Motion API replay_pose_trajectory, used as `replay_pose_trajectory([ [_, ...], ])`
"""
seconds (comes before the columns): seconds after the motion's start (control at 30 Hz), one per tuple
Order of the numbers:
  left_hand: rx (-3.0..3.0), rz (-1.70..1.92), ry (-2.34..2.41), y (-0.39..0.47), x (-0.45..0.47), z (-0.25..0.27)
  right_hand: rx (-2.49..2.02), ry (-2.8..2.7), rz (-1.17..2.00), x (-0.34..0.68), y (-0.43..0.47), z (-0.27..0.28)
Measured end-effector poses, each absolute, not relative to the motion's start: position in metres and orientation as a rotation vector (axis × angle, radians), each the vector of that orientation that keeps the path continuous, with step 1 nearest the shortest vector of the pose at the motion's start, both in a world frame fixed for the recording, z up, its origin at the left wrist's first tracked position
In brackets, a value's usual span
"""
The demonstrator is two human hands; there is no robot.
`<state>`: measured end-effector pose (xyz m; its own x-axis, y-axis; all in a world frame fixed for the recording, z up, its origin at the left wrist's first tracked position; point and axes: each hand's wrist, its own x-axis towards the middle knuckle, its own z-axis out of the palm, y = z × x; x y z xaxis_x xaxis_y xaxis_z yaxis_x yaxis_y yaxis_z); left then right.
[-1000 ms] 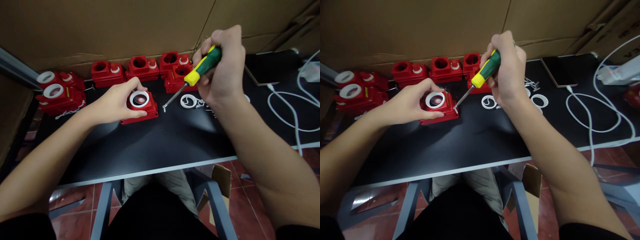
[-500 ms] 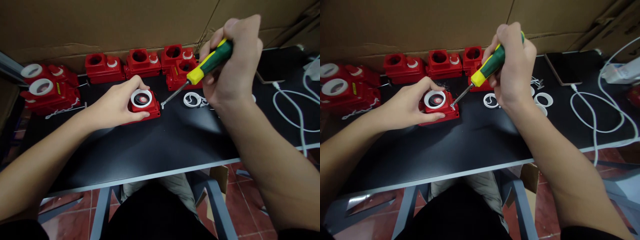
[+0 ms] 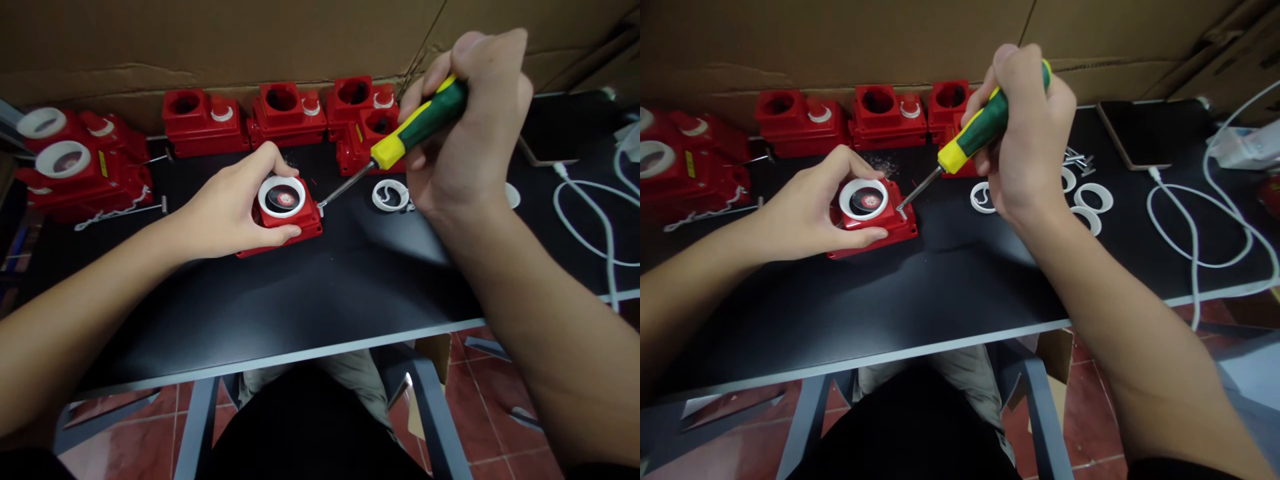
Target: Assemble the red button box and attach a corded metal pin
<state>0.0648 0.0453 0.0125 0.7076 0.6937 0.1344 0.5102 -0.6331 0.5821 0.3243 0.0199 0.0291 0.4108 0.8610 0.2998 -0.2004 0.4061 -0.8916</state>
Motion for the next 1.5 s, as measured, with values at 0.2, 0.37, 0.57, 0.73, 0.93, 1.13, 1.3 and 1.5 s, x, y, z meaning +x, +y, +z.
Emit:
replay_pose_trajectory([
  [0.2, 2.397, 0.495, 0.895, 0.046, 0.063, 0.009, -0.923, -0.905, 0.816, 0.320, 0.019, 0.030],
  [0.37, 2.386, 0.525, 0.878, 0.046, 0.063, 0.006, -0.919, -0.890, 0.823, 0.319, 0.019, 0.028],
  [0.57, 2.390, 0.526, 0.849, 0.046, 0.063, 0.007, -0.890, -0.913, 0.835, 0.319, 0.019, 0.021],
  [0.73, 2.387, 0.533, 0.839, 0.047, 0.062, 0.005, -0.881, -0.923, 0.859, 0.319, 0.020, 0.015],
  [0.93, 2.389, 0.528, 0.859, 0.046, 0.061, 0.004, -0.892, -0.863, 0.882, 0.320, 0.020, 0.017],
  [1.13, 2.382, 0.516, 0.875, 0.046, 0.063, 0.006, -0.869, -0.855, 0.879, 0.317, 0.020, 0.016],
  [1.3, 2.376, 0.517, 0.857, 0.047, 0.063, 0.007, -0.856, -0.867, 0.875, 0.316, 0.021, 0.012],
  [1.5, 2.368, 0.502, 0.888, 0.045, 0.064, 0.008, -0.853, -0.850, 0.855, 0.315, 0.022, 0.012],
])
